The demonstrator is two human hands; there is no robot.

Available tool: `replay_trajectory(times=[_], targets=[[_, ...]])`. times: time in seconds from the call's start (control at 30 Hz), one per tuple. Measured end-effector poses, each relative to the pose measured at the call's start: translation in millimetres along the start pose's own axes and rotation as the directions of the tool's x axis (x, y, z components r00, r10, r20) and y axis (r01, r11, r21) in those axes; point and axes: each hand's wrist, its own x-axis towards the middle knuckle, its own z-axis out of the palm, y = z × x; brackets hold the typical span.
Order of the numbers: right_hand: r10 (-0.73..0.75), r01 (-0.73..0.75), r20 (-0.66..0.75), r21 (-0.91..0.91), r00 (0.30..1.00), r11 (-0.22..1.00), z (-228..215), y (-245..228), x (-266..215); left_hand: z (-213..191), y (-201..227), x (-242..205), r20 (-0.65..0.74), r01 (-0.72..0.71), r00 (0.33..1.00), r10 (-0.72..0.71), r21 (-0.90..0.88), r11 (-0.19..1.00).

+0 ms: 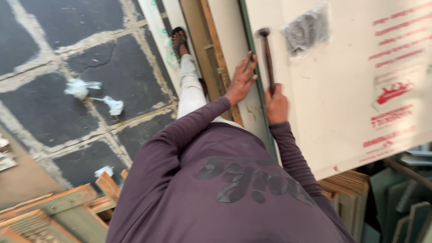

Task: The person hammers nails into the white surface of a large wooden board, picking nails from a small pile and driving them in with a hammer across different sections of the surface.

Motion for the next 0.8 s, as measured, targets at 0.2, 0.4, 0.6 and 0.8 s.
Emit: replay_trajectory(times=[0.2,0.4,0.6,0.8], targets=[[0.077,-0.036,-0.112,0.329,0.991,0.943,-31.6,-21.8,-1.2,-5.7,10.0,0.7,0.019,0.035,0.999,-0.037,0.055,0.998],[0.120,-0.117,0.091,-0.043,0.989,0.992,-8.3,-14.1,2.3,-3.7,9.7,2.2,0.010,0.024,1.000,-0.025,0.108,0.994],[-0.094,0.125,-0.142,0.227,0.985,0.966,-27.2,-10.4,10.5,-2.0,4.7,3.9,0.015,0.019,1.000,-0.022,0.152,0.988],[0.002,-0.002,-0.022,-0.024,1.000,1.000,-7.5,7.7,-0.4,1.8,-3.4,3.5,-0.002,-0.021,1.000,0.021,0.145,0.989]])
